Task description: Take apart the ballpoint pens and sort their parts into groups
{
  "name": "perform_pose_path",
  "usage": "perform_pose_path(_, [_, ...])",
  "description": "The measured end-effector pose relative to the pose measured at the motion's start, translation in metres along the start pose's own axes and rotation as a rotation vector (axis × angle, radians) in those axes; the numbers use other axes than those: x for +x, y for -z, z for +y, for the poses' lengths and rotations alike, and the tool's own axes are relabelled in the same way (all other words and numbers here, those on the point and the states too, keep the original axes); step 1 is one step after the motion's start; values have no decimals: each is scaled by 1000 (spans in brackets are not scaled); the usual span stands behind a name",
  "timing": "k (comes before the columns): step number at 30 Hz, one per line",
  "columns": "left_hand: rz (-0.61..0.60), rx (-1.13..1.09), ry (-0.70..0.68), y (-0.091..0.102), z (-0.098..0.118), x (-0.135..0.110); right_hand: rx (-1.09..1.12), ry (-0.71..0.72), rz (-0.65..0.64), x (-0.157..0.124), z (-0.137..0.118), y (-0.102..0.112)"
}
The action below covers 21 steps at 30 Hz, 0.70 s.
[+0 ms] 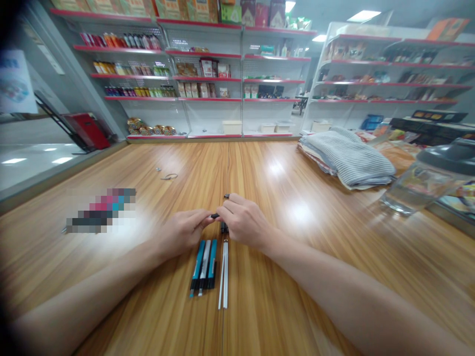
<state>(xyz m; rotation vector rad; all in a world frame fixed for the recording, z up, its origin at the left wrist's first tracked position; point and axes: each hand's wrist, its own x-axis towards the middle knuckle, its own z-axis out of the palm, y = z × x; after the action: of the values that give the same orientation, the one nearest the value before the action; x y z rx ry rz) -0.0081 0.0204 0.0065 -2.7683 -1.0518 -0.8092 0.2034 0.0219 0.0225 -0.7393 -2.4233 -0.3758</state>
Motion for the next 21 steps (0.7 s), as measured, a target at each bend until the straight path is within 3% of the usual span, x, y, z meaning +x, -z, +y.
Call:
perform_pose_path(7, [23,140,1,2,-6,-3,114,-126,46,-5,3,-4])
perform_pose_path(21, [0,68,19,-1,-10,-4,305,-283,71,-5,0,-6])
